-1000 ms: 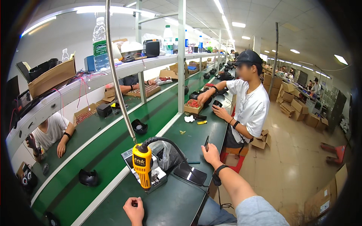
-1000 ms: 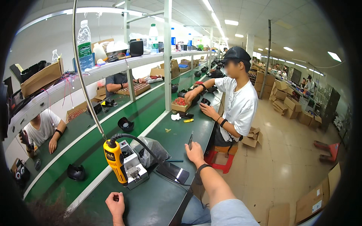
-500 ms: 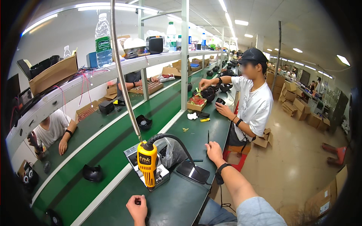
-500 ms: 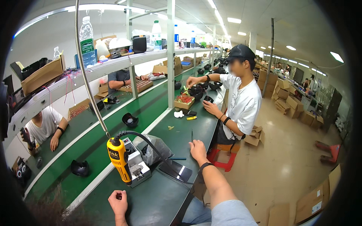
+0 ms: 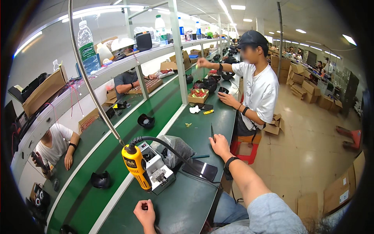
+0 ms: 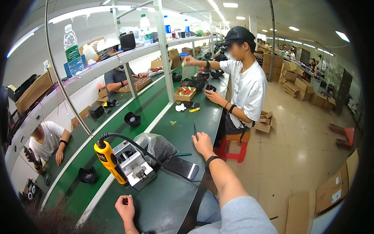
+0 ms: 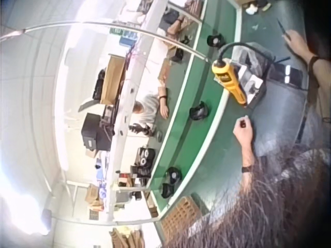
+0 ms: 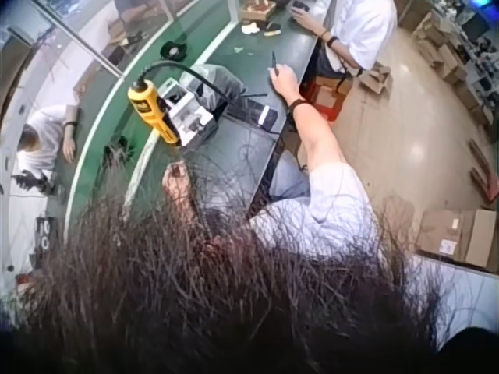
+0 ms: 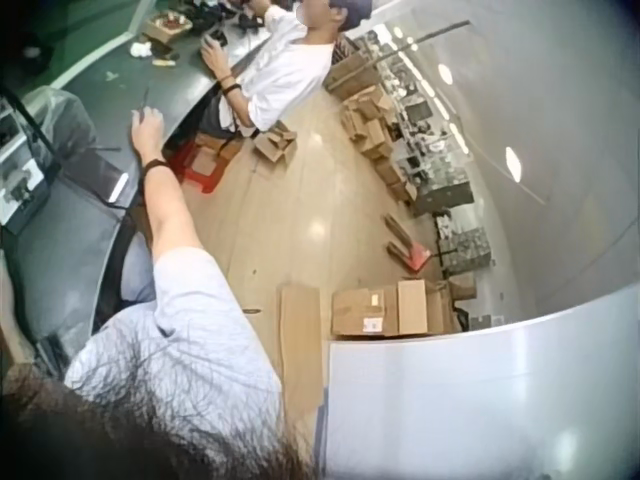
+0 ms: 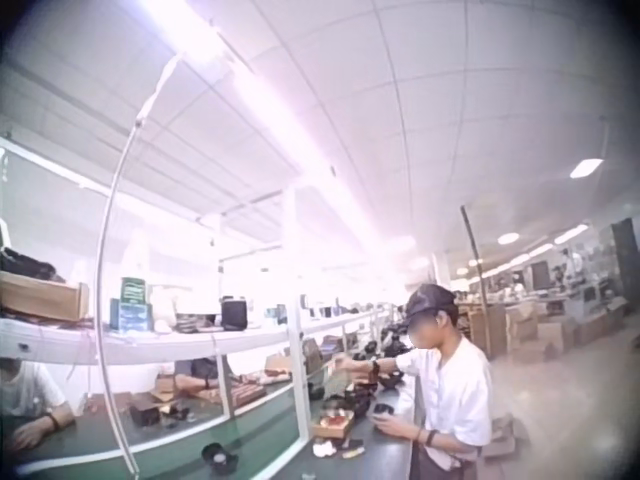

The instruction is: Assembling electronic components by fitting a lens and internal electronics into a housing using a heat gun.

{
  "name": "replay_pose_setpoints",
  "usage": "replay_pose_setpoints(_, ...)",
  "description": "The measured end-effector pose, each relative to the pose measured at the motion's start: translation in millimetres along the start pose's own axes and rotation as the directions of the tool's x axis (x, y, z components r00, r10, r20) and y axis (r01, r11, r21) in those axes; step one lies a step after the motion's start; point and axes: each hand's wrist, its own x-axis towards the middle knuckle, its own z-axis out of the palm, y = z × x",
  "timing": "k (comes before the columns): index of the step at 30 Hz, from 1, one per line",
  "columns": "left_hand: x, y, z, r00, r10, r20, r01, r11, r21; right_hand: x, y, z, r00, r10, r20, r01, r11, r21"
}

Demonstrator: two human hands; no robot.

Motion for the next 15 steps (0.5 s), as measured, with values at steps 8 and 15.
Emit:
replay_pose_setpoints(8, 1, -1, 0, 1.0, 0.012, -0.004, -0.012, 0.999, 0.036, 2, -2, 3, 0.999, 0.014, 0.052, -0.011, 0.999, -0.052)
replay_pose_setpoints(15, 1, 6, -2, 0.998, -0.058, 0.013, 0.058, 0.998, 0.006, 1, -5, 2, 0.996, 0.046, 0.076, -0.04, 0.996, -0.078)
